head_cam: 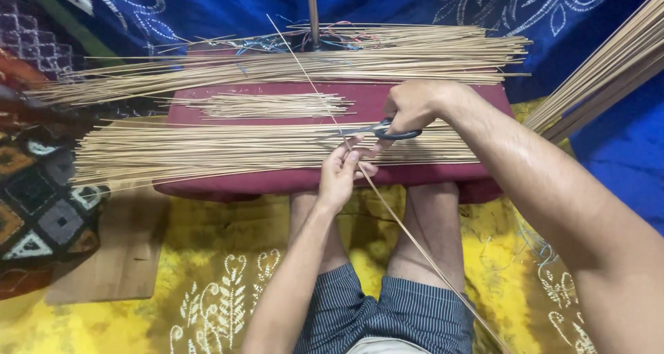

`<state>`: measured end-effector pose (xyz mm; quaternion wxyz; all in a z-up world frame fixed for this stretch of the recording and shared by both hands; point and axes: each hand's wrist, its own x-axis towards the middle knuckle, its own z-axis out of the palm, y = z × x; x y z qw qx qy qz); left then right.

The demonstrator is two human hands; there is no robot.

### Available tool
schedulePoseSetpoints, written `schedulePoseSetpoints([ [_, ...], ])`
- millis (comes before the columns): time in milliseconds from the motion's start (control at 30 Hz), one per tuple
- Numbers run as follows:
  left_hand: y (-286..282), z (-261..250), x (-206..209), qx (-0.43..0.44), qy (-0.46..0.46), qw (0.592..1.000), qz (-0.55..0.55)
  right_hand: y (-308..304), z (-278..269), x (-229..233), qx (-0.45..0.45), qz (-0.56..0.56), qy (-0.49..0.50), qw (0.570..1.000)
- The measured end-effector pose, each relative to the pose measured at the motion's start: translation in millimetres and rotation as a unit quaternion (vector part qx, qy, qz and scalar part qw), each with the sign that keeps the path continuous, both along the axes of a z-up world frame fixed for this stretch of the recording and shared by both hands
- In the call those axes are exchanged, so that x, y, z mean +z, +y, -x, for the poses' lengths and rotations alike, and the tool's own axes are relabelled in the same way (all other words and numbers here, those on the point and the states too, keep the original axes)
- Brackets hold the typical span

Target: A person measures long thin sticks against a reference bundle and cuts them to a specific length using scissors.

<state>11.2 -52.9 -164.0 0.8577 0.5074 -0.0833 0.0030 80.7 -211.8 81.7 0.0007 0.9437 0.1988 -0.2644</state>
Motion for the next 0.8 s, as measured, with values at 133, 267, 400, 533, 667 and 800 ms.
schedulePoseSetpoints([
  [133, 0, -4, -7, -0.008, 0.002, 1.000, 0.005, -3, -8, -11, 0.004, 0.010, -0.004, 1.000],
  [267, 0, -4, -7, -0.010, 0.002, 1.000, 0.008, -1, -6, -6, 0.012, 0.004, -0.007, 1.000],
  [400, 1, -3, -3, -0.019, -0.001, 1.000, 0.000, 2, -3, 0, 0.001, 0.013, -0.005, 1.000],
  [533, 1, -2, -7, -0.022, -0.003, 1.000, -0.002, 2, -6, -4, -0.002, 0.017, -0.006, 1.000],
  [667, 2, -1, -7, -0.026, 0.004, 1.000, -0.004, 3, -3, -1, -0.010, 0.038, -0.007, 0.999],
  [800, 3, -1, -5, -0.033, 0.007, 0.999, -0.007, 6, 0, 4, -0.009, 0.035, -0.006, 0.999],
])
